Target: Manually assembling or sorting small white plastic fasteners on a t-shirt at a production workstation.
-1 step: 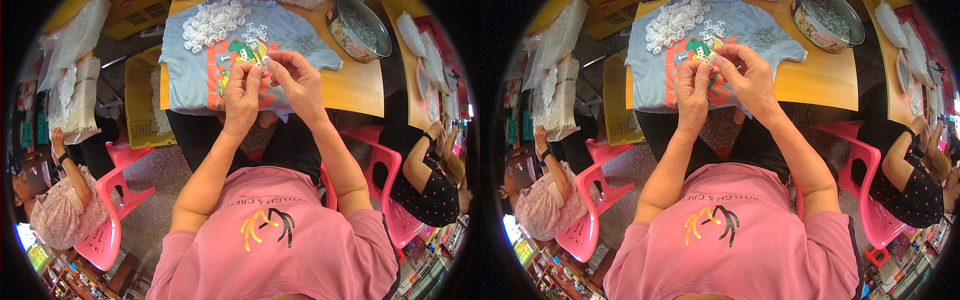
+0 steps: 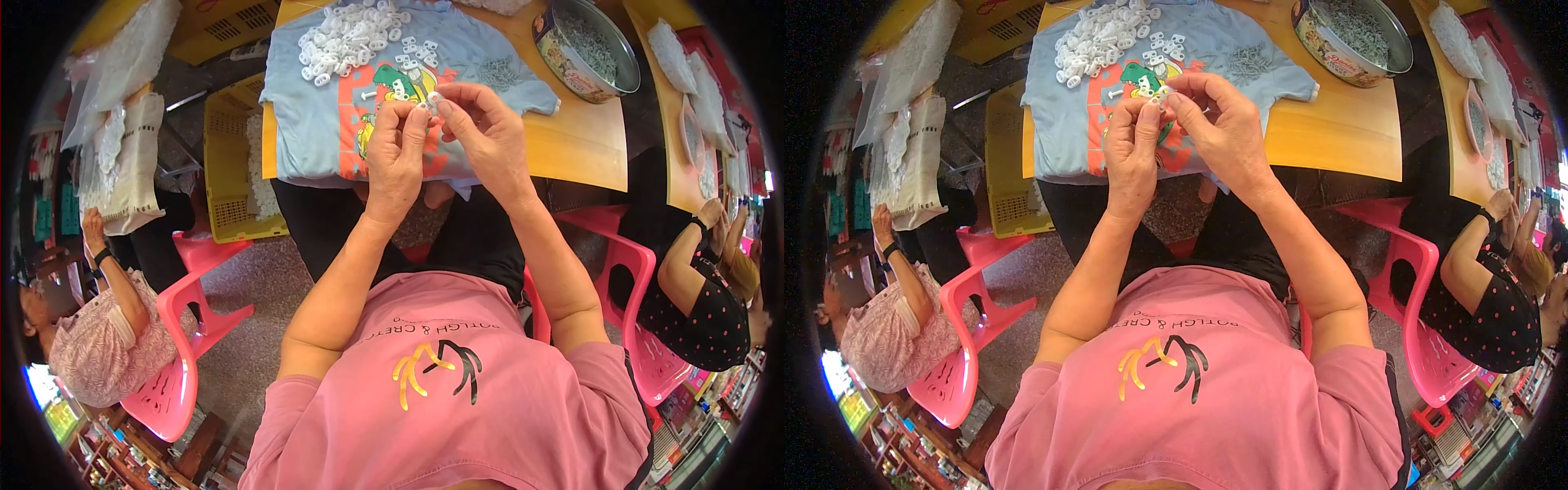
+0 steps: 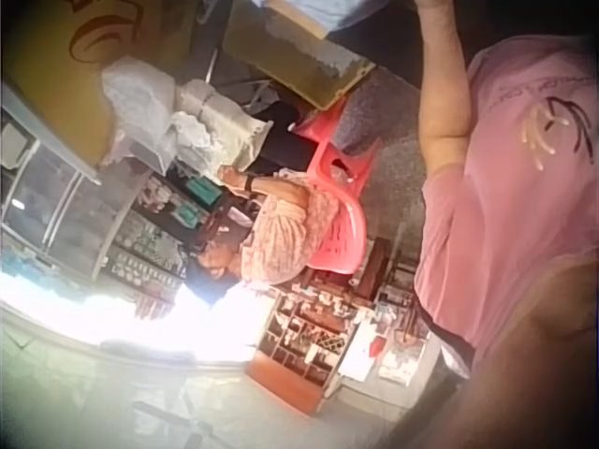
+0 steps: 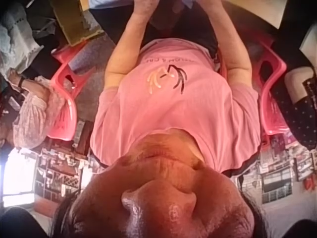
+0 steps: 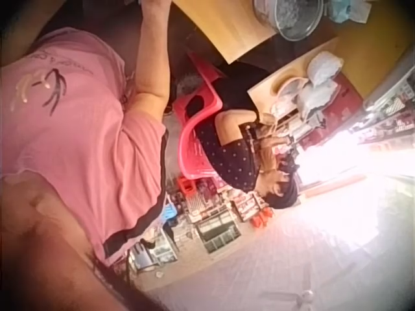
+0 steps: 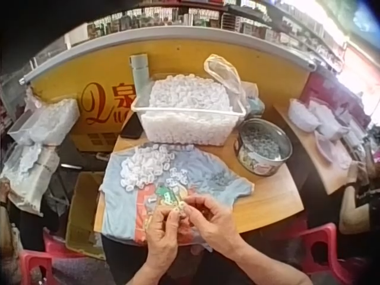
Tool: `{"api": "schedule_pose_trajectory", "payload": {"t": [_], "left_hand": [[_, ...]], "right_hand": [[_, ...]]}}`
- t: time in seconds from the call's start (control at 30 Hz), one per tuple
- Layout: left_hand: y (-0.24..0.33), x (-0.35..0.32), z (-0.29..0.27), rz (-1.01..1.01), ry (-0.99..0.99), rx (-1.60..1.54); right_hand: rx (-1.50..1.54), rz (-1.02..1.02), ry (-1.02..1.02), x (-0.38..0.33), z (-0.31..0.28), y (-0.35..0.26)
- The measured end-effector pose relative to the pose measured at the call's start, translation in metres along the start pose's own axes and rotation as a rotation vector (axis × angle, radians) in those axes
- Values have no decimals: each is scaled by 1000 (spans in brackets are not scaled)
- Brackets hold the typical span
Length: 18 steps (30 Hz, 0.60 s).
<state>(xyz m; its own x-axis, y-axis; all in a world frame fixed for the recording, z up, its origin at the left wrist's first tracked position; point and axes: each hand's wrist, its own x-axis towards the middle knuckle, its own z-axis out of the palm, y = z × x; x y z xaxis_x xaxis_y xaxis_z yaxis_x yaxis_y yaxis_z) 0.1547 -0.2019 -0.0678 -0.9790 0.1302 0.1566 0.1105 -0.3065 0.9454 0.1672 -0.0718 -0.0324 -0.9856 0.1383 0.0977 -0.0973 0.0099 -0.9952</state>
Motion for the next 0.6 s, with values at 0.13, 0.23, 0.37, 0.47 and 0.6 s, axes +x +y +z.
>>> {"api": "schedule_pose_trajectory", "payload": {"t": [0.13,0.23,0.37,0.47,0.6], "left_hand": [[1,-1,-1,-8,-4,8],[1,0,-2,-11,-7,4],[-2,-1,-2,18,-14,74],[1,-3,1,76,2,48],[5,-4,1,52,-19,-10]], "right_hand": [[42,87,-32,-2,4,-7],[81,109,-31,-1,4,-6],[79,110,-23,-1,4,-7],[102,113,-20,-2,8,-10],[130,90,-24,0,12,-10]]}}
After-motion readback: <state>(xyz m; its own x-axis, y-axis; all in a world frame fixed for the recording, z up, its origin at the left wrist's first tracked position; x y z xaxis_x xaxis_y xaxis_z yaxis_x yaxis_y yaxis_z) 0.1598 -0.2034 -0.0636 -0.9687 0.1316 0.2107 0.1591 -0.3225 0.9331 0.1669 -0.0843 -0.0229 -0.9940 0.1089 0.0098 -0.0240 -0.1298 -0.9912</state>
